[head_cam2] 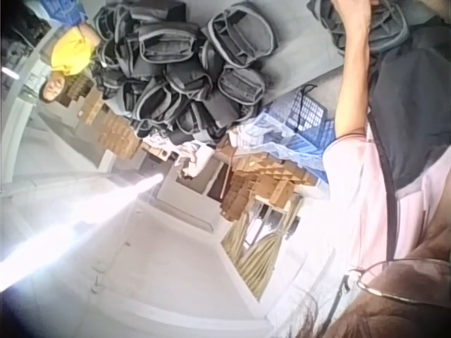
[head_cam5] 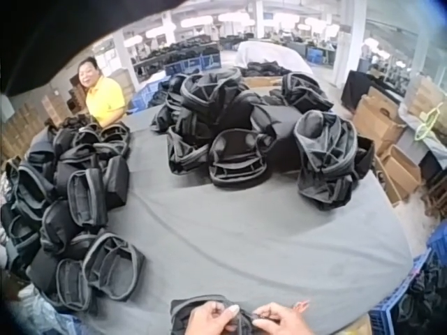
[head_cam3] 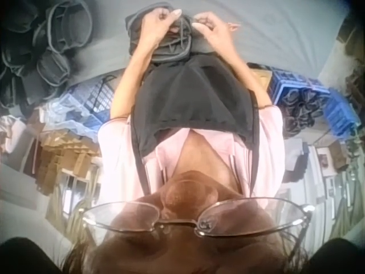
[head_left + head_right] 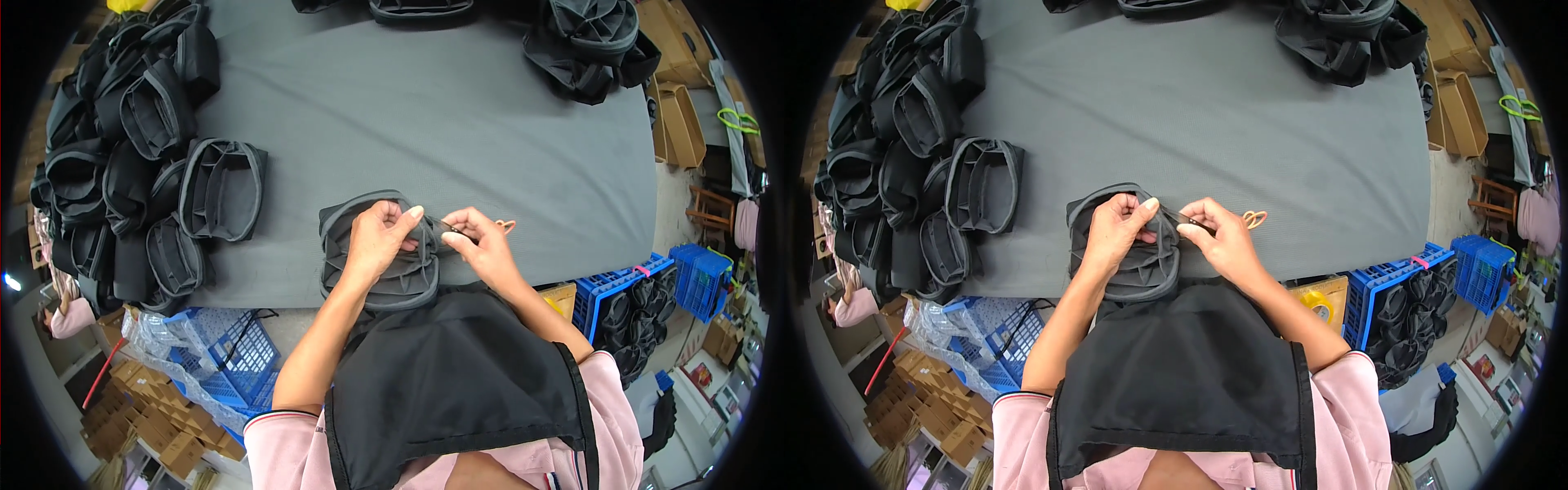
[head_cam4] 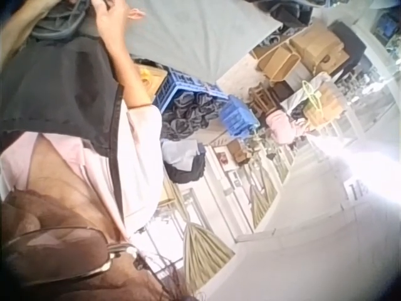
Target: Inspecting and trimming loose threads from black textile bags using snips.
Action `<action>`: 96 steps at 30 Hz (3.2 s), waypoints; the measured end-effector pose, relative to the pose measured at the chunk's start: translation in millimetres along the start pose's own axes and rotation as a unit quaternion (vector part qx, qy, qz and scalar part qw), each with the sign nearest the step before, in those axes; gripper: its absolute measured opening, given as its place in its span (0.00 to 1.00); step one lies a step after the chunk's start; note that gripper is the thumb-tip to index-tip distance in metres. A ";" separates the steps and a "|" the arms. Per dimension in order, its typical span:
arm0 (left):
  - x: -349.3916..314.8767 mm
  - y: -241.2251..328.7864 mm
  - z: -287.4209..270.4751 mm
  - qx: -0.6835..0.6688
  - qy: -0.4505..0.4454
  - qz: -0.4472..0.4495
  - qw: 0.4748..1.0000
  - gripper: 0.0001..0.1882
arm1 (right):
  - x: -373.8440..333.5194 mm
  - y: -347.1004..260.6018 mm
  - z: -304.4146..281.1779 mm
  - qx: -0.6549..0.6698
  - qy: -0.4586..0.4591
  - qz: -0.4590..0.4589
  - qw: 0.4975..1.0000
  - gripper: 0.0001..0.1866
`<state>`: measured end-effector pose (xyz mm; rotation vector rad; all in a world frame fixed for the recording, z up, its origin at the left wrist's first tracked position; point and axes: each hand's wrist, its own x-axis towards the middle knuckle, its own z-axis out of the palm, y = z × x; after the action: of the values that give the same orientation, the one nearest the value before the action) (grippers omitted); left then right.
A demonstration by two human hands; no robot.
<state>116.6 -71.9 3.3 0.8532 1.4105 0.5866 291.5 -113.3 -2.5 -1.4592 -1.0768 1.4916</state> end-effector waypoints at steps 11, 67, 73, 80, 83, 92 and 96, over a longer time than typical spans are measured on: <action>-28.1 15.6 12.2 0.467 -0.045 0.096 0.878 0.27 | 3.2 27.0 9.9 -0.083 0.023 0.122 0.989 0.13; 12.8 -22.6 9.7 0.394 0.008 0.147 0.907 0.11 | -5.5 -0.4 -16.7 -0.492 -0.045 -0.316 0.810 0.13; 13.3 -21.5 9.7 0.389 0.011 0.140 0.910 0.12 | -0.7 0.7 -10.5 -0.553 -0.062 -0.332 0.761 0.13; 8.9 -8.6 6.9 0.372 -0.029 0.104 0.922 0.11 | -6.0 -4.0 -18.9 -0.460 -0.058 -0.249 0.850 0.13; 7.1 -9.1 6.2 0.372 -0.034 0.116 0.920 0.10 | 3.1 -12.2 -17.1 -0.034 -0.005 0.071 0.997 0.15; -2.9 -17.8 5.9 0.361 -0.112 0.135 0.916 0.15 | 46.2 -9.3 14.6 -0.201 -0.064 0.017 0.977 0.19; -12.6 -4.8 9.8 0.371 -0.115 0.083 0.918 0.19 | 50.6 -2.9 16.2 -0.170 -0.068 0.047 0.982 0.18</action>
<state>124.3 -86.3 6.6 1.6021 1.3519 0.0406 273.0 -65.7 -17.5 -1.6786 -1.4179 1.5449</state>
